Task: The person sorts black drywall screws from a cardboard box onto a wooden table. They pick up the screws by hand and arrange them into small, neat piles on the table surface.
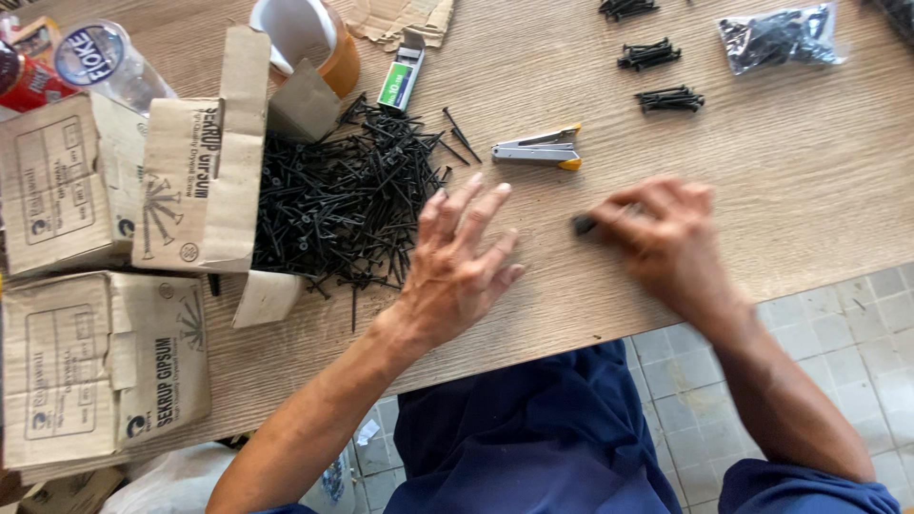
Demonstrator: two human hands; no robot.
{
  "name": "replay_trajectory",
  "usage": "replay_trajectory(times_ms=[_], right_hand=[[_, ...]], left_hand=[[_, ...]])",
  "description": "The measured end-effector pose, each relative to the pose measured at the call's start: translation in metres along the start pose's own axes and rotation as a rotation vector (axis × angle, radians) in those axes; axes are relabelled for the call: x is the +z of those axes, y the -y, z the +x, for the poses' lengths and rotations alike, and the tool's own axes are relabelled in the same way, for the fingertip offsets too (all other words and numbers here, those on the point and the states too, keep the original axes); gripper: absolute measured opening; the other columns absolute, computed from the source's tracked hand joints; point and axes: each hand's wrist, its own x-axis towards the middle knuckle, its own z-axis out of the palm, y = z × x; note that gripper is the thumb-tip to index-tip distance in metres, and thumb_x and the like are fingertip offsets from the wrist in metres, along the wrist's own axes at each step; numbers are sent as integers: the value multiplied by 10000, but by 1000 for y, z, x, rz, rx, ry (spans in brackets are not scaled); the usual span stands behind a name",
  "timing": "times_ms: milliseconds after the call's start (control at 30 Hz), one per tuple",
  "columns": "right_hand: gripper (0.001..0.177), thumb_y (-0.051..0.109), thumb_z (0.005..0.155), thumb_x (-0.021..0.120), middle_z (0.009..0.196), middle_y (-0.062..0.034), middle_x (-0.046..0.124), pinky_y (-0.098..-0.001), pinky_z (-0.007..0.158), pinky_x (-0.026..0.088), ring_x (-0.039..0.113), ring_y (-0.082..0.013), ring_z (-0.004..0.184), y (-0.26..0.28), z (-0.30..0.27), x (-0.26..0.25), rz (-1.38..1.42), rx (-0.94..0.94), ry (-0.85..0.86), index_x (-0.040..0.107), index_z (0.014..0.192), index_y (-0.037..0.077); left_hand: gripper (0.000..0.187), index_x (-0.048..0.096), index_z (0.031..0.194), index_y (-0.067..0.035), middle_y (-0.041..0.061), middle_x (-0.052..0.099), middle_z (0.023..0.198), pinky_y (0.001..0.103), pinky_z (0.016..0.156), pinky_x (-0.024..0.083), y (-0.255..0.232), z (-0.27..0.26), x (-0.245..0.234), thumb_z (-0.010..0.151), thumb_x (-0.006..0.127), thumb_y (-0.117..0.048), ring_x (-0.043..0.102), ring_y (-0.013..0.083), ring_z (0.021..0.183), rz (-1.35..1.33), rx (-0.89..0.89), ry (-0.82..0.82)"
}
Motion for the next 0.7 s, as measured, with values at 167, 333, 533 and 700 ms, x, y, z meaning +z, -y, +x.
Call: replay_trajectory(times_ms=[167,333,533,700], right_hand=[[216,176,1063,846,1254,-58,784,-472,976,373,563,-309,1249,-92,3,-14,-106,128,69,867,1276,148],[232,197,1073,839,1287,-34,749,-498,950,384,546,-322,1273,-104,15,-23,-89,113,112,850,1300,155],[304,126,1075,816,1352,-115,740,-505,991,405,562,-362,1295,-100,12,-24,-65,87,112,819,1375,74],[327,30,1092,882,1324,-129,715,-491,950,426,556,-373,1237,-67,15,-29,-88,78,13,833,1415,32]], left_hand=[[256,787,1077,-119,199,584,1498,617,1141,394,5,3,-14,959,835,-341,498,433,1427,61,-17,-38],[267,799,1082,-112,201,593,1481,612,1147,381,9,2,-16,980,813,-358,505,439,1420,52,-30,-53],[181,808,1074,-85,188,633,1424,620,1106,428,17,5,-25,964,841,-225,547,405,1357,47,-38,-103],[66,754,1087,-109,62,725,1155,530,1028,429,30,3,-41,1023,738,-114,644,305,1089,81,-25,-135]])
